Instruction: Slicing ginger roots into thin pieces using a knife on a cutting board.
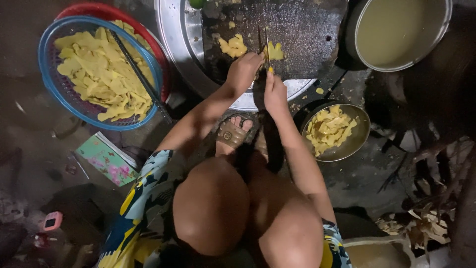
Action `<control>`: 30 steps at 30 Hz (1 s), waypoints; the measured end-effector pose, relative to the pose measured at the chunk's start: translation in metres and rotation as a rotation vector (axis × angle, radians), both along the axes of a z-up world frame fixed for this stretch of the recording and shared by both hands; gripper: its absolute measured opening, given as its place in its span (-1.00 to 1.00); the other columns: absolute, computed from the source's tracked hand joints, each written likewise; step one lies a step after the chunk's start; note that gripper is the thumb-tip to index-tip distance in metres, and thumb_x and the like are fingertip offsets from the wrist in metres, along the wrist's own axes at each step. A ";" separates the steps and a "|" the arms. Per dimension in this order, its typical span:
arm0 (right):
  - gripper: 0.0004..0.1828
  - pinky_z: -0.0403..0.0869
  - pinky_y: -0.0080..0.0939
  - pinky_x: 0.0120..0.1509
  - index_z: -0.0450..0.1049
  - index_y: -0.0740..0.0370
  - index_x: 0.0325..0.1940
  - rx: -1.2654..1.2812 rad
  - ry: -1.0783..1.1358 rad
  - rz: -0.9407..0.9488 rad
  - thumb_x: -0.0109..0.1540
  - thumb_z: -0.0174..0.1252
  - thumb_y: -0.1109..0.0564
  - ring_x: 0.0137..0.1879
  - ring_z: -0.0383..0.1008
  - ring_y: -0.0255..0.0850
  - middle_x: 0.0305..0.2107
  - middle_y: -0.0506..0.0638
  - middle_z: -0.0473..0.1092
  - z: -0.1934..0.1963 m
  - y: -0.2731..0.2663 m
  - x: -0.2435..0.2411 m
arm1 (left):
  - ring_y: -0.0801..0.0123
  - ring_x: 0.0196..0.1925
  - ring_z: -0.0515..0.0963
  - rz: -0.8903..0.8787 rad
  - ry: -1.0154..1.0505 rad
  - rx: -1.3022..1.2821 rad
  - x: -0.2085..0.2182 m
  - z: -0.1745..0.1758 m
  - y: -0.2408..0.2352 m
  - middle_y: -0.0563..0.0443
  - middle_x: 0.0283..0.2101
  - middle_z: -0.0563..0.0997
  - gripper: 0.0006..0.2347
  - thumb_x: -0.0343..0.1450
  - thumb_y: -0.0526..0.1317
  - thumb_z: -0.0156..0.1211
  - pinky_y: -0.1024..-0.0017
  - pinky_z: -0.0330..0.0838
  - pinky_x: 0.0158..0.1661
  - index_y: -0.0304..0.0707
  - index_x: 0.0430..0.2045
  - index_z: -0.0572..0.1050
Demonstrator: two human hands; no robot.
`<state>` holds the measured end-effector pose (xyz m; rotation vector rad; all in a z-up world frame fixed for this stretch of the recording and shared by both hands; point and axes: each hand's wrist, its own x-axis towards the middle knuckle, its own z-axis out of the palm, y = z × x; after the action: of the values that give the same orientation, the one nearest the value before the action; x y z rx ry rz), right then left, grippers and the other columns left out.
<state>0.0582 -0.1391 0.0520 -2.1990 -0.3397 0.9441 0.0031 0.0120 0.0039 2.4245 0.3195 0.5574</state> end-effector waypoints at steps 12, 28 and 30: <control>-0.33 0.51 0.17 -0.32 0.43 0.39 -0.18 -0.028 -0.011 0.025 0.52 -0.38 -0.20 -0.24 0.56 0.32 -0.40 0.46 0.47 0.019 0.004 0.000 | 0.24 -0.43 0.67 0.067 0.037 0.174 -0.002 -0.022 -0.006 0.04 -0.44 0.60 -0.89 0.49 -0.17 0.27 0.50 0.59 -0.43 -0.15 -0.39 0.59; -0.33 0.51 0.39 -0.05 0.48 0.48 -0.13 -0.094 0.051 0.063 0.49 -0.30 -0.19 0.01 0.49 0.49 -0.27 0.55 0.47 0.056 0.004 0.007 | 0.16 -0.28 0.69 0.021 0.075 0.115 -0.007 -0.028 -0.008 -0.04 -0.27 0.62 -0.86 0.54 -0.19 0.16 0.45 0.62 -0.33 -0.25 -0.21 0.60; -0.31 0.51 0.40 -0.04 0.48 0.47 -0.14 -0.106 0.057 0.084 0.49 -0.31 -0.21 0.01 0.49 0.48 -0.28 0.54 0.47 0.057 0.003 0.008 | 0.18 -0.30 0.69 0.033 0.078 0.140 -0.007 -0.023 -0.009 0.00 -0.29 0.61 -0.87 0.55 -0.20 0.14 0.47 0.62 -0.33 -0.22 -0.21 0.60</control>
<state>0.0660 -0.1361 0.1091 -2.2638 -0.3651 1.0907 -0.0036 0.0031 -0.0194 2.5846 0.3649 0.5161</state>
